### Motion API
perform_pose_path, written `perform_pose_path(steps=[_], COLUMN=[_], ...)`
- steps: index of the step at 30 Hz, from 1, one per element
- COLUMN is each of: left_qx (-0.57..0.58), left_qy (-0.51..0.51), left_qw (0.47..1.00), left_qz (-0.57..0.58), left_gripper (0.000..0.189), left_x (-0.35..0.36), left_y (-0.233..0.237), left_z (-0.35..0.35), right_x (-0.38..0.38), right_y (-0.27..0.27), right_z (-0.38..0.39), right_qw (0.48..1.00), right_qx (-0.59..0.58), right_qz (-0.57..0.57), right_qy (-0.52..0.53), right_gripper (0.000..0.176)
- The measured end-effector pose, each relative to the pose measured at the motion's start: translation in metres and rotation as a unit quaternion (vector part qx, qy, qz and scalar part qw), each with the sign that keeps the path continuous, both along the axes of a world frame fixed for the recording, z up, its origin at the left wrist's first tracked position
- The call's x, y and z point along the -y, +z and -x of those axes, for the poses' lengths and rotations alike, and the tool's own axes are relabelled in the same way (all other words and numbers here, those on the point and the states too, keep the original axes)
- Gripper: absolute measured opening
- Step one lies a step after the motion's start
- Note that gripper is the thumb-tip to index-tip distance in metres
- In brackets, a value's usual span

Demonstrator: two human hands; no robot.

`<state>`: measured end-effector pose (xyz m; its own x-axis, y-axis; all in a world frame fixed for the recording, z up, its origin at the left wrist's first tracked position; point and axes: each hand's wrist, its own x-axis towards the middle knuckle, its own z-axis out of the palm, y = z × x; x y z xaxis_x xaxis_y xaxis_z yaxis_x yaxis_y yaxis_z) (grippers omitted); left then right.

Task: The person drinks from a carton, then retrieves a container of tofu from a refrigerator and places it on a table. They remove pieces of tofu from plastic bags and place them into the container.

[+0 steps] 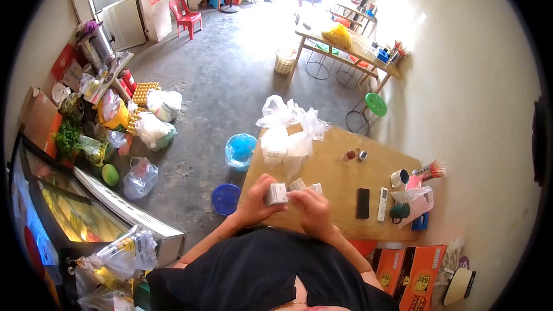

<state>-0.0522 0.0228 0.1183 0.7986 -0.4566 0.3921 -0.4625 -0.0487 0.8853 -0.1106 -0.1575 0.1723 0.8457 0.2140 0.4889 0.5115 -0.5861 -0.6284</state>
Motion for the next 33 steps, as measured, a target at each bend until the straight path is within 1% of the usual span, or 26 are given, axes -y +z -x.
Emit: perform_pose_path(steps=[1,3,5,7,8,10,11,13,14,16,20,22,23,25,26,27,29,30,31,33], left_qx=[0.003,-0.011,-0.024,-0.037,-0.038,0.017,0.016,0.026,0.025,0.032,0.041,0.027,0.024,0.032,-0.014,-0.019,-0.015,-0.018,-0.02,0.009], left_qy=[0.0,-0.007,-0.012,-0.006,-0.005,0.014,0.014,0.019,0.019,0.021,0.034,0.014,0.013,-0.015,-0.029,-0.033,-0.062,-0.07,-0.073,-0.087], left_qw=[1.0,1.0,0.999,0.998,0.998,1.0,1.0,0.999,0.999,0.999,0.999,0.999,0.999,0.998,0.997,0.997,0.995,0.995,0.994,0.994], left_qz=[-0.001,0.011,0.022,0.049,0.049,0.017,0.017,0.022,0.021,0.011,0.006,0.033,0.03,0.051,0.066,0.061,0.074,0.075,0.073,0.067], left_gripper=[0.044,0.044,0.044,0.044,0.044,0.044,0.044,0.044,0.044,0.045,0.046,0.049,0.049,0.052,0.054,0.054,0.055,0.056,0.056,0.057], left_x=[0.0,0.001,0.001,0.001,0.0,-0.001,-0.001,0.0,0.0,-0.001,0.0,-0.002,-0.002,-0.001,0.0,-0.001,-0.002,-0.002,-0.002,-0.002], left_y=[0.001,-0.001,-0.002,-0.002,-0.001,0.003,0.003,0.002,0.004,0.008,0.016,0.023,0.026,0.032,0.035,0.038,0.047,0.051,0.054,0.062], left_z=[0.001,0.0,-0.001,-0.002,-0.002,-0.004,-0.004,-0.005,-0.005,-0.006,-0.01,-0.013,-0.015,-0.016,-0.014,-0.014,-0.017,-0.017,-0.016,-0.016], right_x=[-0.002,-0.007,-0.009,-0.014,-0.013,-0.008,-0.007,-0.007,-0.007,-0.007,-0.007,-0.006,-0.003,0.001,0.0,-0.002,-0.002,0.0,0.002,0.005], right_y=[0.001,0.004,0.01,0.01,0.011,0.013,0.014,0.02,0.025,0.034,0.038,0.047,0.049,0.05,0.053,0.057,0.065,0.065,0.066,0.067], right_z=[0.0,0.002,0.003,0.003,0.002,0.001,0.002,0.006,0.006,0.003,-0.003,-0.008,-0.011,-0.011,-0.012,-0.012,-0.013,-0.012,-0.012,-0.012], right_qw=[1.0,0.997,0.996,0.995,0.994,0.999,0.999,0.994,0.994,0.983,0.979,0.989,0.99,0.995,0.996,0.996,0.993,0.99,0.99,0.989], right_qx=[0.0,-0.038,-0.046,-0.085,-0.087,0.029,0.028,0.052,0.051,0.024,0.041,0.052,0.049,0.079,0.087,0.083,0.015,0.005,0.004,0.071], right_qz=[0.001,0.065,0.072,-0.053,-0.053,0.025,0.024,0.094,0.093,0.183,0.198,0.132,0.129,0.044,0.016,0.011,-0.088,-0.115,-0.117,-0.086], right_qy=[0.001,0.027,0.029,-0.029,-0.029,-0.007,-0.007,-0.023,-0.023,0.007,0.03,0.026,0.026,0.029,0.027,0.022,0.072,0.081,0.077,0.101], right_gripper=[0.026,0.029,0.028,0.028,0.028,0.024,0.024,0.024,0.024,0.028,0.029,0.025,0.025,0.024,0.02,0.02,0.017,0.016,0.016,0.016])
